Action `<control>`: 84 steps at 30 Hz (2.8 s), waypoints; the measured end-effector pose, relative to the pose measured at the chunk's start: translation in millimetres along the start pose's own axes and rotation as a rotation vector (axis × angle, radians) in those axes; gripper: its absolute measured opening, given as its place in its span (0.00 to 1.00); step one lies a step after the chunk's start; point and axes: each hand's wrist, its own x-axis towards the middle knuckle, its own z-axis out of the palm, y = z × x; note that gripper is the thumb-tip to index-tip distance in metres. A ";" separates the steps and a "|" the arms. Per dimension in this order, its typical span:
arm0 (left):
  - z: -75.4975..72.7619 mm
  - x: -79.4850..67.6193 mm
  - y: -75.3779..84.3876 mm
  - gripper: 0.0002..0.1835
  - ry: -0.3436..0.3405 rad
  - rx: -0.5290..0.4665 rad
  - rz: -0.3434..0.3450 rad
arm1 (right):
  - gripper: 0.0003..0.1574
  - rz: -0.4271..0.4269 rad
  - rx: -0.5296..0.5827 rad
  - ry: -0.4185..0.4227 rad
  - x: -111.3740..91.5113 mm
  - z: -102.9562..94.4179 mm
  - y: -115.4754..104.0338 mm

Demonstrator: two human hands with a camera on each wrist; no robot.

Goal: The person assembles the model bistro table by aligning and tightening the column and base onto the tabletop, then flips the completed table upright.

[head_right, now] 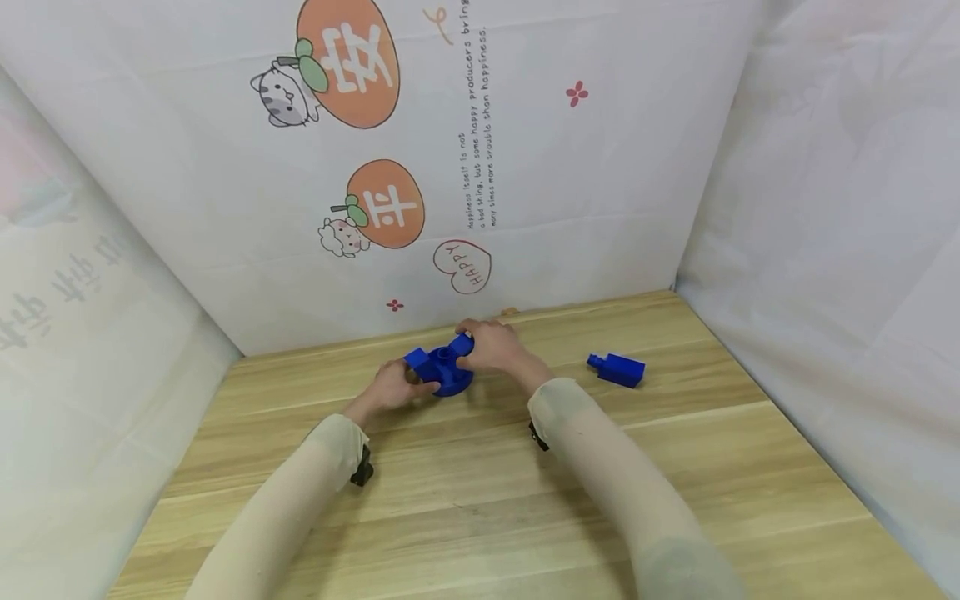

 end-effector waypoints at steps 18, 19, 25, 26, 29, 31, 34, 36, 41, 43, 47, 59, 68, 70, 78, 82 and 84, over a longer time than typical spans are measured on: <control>0.9 0.9 -0.4 0.38 -0.016 -0.063 0.017 | 0.36 -0.025 -0.022 -0.035 -2.2 6.7 7.4; 0.9 0.9 -0.4 0.38 -0.018 -0.064 0.015 | 0.37 -0.036 -0.018 -0.049 -1.8 7.0 8.1; 0.4 -0.8 0.2 0.38 -0.015 -0.069 0.011 | 0.28 -0.105 -0.012 -0.060 -2.4 6.7 9.9; 0.2 -1.1 0.1 0.38 -0.013 -0.066 0.008 | 0.26 -0.107 -0.017 -0.053 -2.8 6.7 9.0; 0.4 -1.5 -0.3 0.38 -0.017 -0.063 0.003 | 0.25 -0.108 -0.019 -0.050 -3.6 7.8 6.0; 0.4 -2.2 0.0 0.39 -0.020 -0.061 -0.007 | 0.26 -0.112 -0.020 -0.054 -3.2 8.7 3.6; 0.5 -2.1 0.4 0.39 -0.021 -0.059 -0.016 | 0.28 -0.100 -0.024 -0.060 -1.6 10.3 0.5; 0.4 -1.8 0.7 0.39 -0.021 -0.058 -0.017 | 0.30 -0.088 -0.024 -0.063 -0.1 11.3 -1.4; 0.8 -0.2 -0.5 0.40 -0.023 -0.059 -0.013 | 0.38 -0.110 -0.047 -0.096 2.9 12.0 -2.8; 0.7 -0.2 -0.9 0.41 -0.025 -0.064 -0.016 | 0.36 -0.119 -0.063 -0.103 4.4 12.7 -2.4; 0.6 0.3 -2.3 0.41 -0.025 -0.063 -0.020 | 0.31 -0.083 -0.059 -0.078 5.9 14.1 -2.1; 1.1 1.6 -3.8 0.37 -0.023 -0.083 0.022 | 0.29 0.060 0.025 -0.059 6.9 17.1 -2.9; 2.6 2.4 -4.4 0.38 -0.030 -0.052 0.028 | 0.34 0.075 0.070 -0.049 6.9 20.5 -1.3; 2.9 2.3 -4.8 0.38 -0.032 -0.041 0.026 | 0.36 0.087 0.069 -0.052 6.1 20.4 -2.0; 4.1 2.8 -6.0 0.38 -0.028 -0.048 0.024 | 0.34 0.112 0.097 -0.047 4.6 19.5 -2.2; 4.0 3.7 -6.6 0.38 -0.017 -0.053 0.024 | 0.33 0.140 0.116 -0.043 5.5 18.6 -0.9; 3.0 3.9 -6.5 0.39 -0.017 -0.050 0.022 | 0.32 0.135 0.103 -0.031 6.4 18.2 -0.3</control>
